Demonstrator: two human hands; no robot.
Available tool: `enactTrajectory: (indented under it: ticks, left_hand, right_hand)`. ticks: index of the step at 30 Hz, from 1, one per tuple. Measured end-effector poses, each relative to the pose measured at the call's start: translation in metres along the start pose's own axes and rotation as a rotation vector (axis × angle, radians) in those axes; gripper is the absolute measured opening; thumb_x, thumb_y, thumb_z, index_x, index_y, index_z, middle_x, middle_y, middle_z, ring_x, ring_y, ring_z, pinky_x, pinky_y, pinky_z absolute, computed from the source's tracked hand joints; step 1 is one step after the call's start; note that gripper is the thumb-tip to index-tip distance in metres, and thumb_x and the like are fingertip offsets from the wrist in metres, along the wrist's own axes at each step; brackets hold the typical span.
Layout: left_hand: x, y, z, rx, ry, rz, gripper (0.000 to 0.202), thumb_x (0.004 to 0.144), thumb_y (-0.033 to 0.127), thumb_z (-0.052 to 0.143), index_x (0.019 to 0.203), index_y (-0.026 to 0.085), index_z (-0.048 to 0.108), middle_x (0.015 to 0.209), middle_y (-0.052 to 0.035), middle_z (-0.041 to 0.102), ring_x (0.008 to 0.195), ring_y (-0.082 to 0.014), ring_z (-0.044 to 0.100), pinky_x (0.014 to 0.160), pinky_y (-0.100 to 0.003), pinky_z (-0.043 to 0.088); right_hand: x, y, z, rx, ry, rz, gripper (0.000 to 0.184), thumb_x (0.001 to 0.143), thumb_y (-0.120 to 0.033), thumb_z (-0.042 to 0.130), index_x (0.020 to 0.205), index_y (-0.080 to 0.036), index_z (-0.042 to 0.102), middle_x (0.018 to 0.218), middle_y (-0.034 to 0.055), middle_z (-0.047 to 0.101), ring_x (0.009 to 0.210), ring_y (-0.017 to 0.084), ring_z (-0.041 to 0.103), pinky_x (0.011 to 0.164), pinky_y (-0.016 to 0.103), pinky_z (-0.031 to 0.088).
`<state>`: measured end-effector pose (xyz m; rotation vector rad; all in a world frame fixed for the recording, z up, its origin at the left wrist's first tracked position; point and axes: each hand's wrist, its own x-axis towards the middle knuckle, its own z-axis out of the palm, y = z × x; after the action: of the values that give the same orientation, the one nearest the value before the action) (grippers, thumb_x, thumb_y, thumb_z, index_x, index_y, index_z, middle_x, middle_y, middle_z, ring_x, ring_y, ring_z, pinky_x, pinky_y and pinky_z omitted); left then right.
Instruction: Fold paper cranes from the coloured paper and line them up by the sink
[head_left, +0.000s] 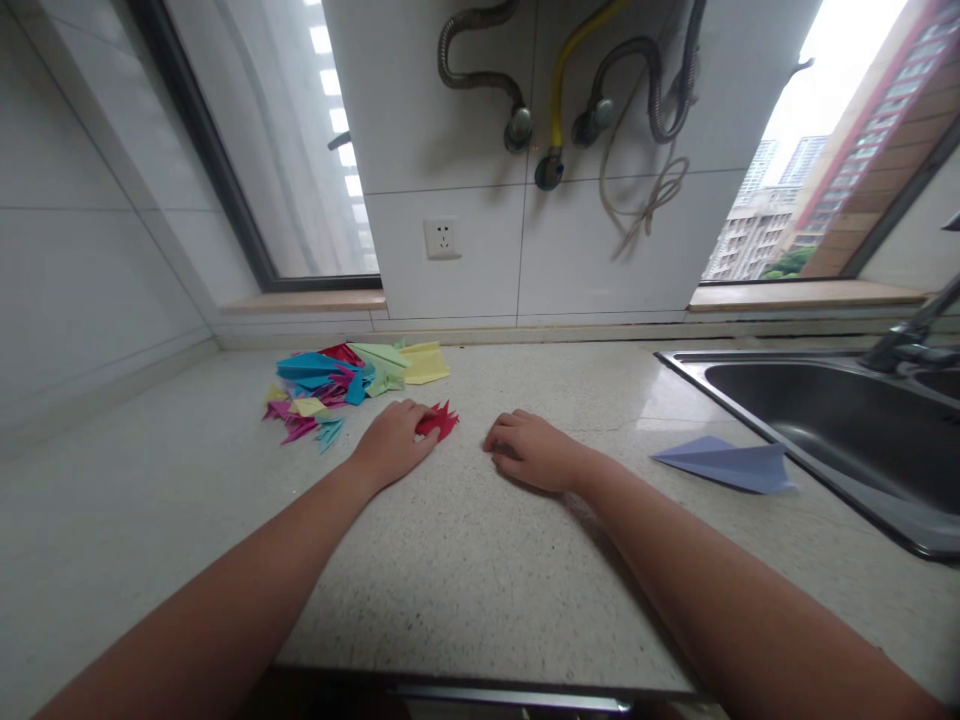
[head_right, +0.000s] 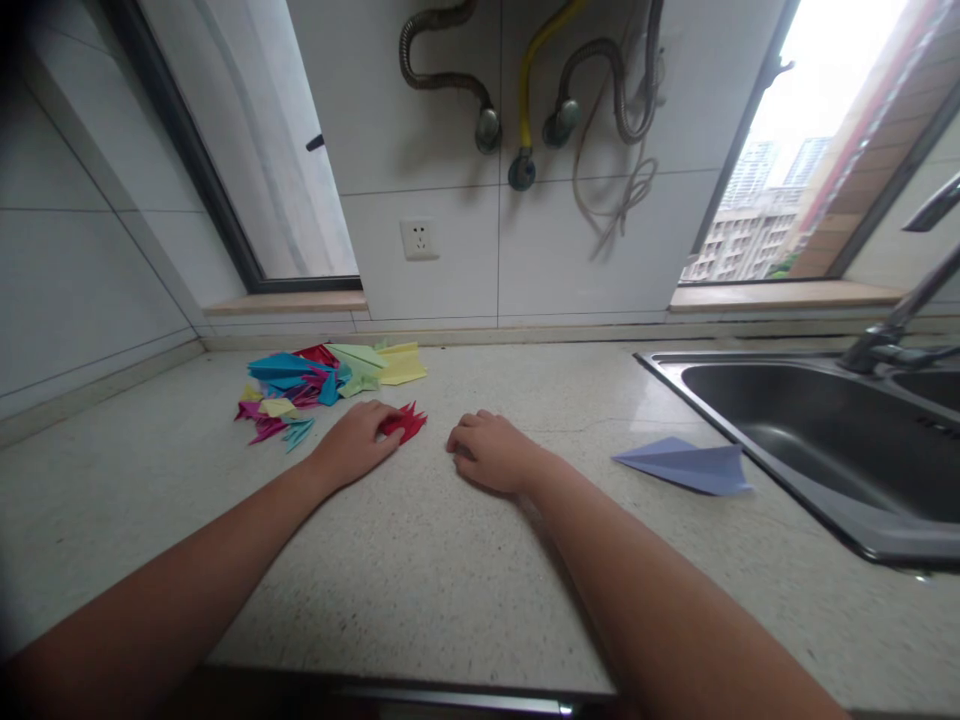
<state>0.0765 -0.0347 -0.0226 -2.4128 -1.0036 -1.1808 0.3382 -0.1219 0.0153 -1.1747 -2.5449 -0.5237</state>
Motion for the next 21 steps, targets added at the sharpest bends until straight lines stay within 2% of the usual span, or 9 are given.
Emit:
enactTrajectory:
  ticks: [3, 5, 8, 10, 13, 15, 21]
  left_hand:
    - [0.000, 0.014, 0.000, -0.169, 0.036, 0.045, 0.021, 0.091, 0.036, 0.056, 0.100, 0.020, 0.067, 0.095, -0.0014, 0.061, 0.091, -0.0156, 0.053, 0.086, -0.030, 0.041]
    - [-0.001, 0.018, 0.003, -0.212, 0.089, 0.025, 0.024, 0.091, 0.036, 0.056, 0.104, 0.017, 0.065, 0.100, -0.0033, 0.060, 0.096, -0.0155, 0.053, 0.089, -0.029, 0.041]
    - [-0.003, 0.012, 0.010, -0.091, 0.121, -0.057, 0.047, 0.091, 0.044, 0.057, 0.123, 0.011, 0.060, 0.112, -0.0105, 0.056, 0.107, -0.0224, 0.049, 0.098, -0.035, 0.039]
    - [-0.004, 0.006, 0.015, 0.002, 0.065, -0.109, 0.056, 0.091, 0.051, 0.055, 0.129, 0.010, 0.060, 0.113, -0.0125, 0.056, 0.107, -0.0265, 0.048, 0.098, -0.040, 0.037]
    - [-0.004, 0.002, 0.018, -0.004, -0.021, -0.126, 0.048, 0.092, 0.056, 0.051, 0.114, 0.018, 0.069, 0.104, -0.0089, 0.060, 0.099, -0.0256, 0.049, 0.093, -0.040, 0.037]
    - [-0.002, 0.004, 0.017, -0.065, -0.030, -0.103, 0.041, 0.090, 0.054, 0.055, 0.105, 0.019, 0.069, 0.101, -0.0060, 0.062, 0.096, -0.0237, 0.050, 0.090, -0.038, 0.037]
    - [-0.001, 0.021, 0.009, -0.334, -0.067, -0.120, 0.031, 0.084, 0.043, 0.064, 0.103, 0.019, 0.061, 0.097, -0.0013, 0.063, 0.090, -0.0184, 0.053, 0.079, -0.032, 0.040]
  right_hand:
    - [0.002, -0.004, 0.000, 0.005, 0.023, 0.036, 0.025, 0.087, -0.028, 0.052, 0.105, -0.020, 0.067, 0.104, 0.0045, 0.062, 0.098, 0.018, 0.053, 0.089, 0.032, 0.039]
    - [0.004, -0.007, 0.001, 0.020, 0.063, 0.096, 0.025, 0.089, -0.030, 0.051, 0.105, -0.018, 0.066, 0.101, 0.0045, 0.063, 0.095, 0.018, 0.053, 0.088, 0.032, 0.039]
    - [0.008, -0.011, 0.006, 0.036, 0.121, 0.196, 0.028, 0.091, -0.036, 0.052, 0.106, -0.016, 0.064, 0.099, 0.0052, 0.064, 0.092, 0.019, 0.053, 0.085, 0.033, 0.039]
    - [0.009, -0.013, 0.010, 0.039, 0.144, 0.239, 0.033, 0.091, -0.039, 0.052, 0.111, -0.015, 0.062, 0.102, 0.0056, 0.064, 0.094, 0.020, 0.052, 0.086, 0.034, 0.038]
    - [0.011, -0.017, 0.015, 0.035, 0.164, 0.265, 0.038, 0.092, -0.042, 0.051, 0.117, -0.015, 0.061, 0.107, 0.0066, 0.063, 0.100, 0.021, 0.052, 0.089, 0.035, 0.037]
    - [0.011, -0.021, 0.016, 0.024, 0.170, 0.263, 0.039, 0.093, -0.044, 0.049, 0.117, -0.016, 0.061, 0.108, 0.0074, 0.063, 0.101, 0.022, 0.051, 0.089, 0.036, 0.036]
    - [0.015, -0.032, 0.016, 0.065, 0.152, 0.278, 0.040, 0.093, -0.049, 0.052, 0.115, -0.017, 0.061, 0.109, 0.0082, 0.061, 0.100, 0.023, 0.050, 0.088, 0.037, 0.036]
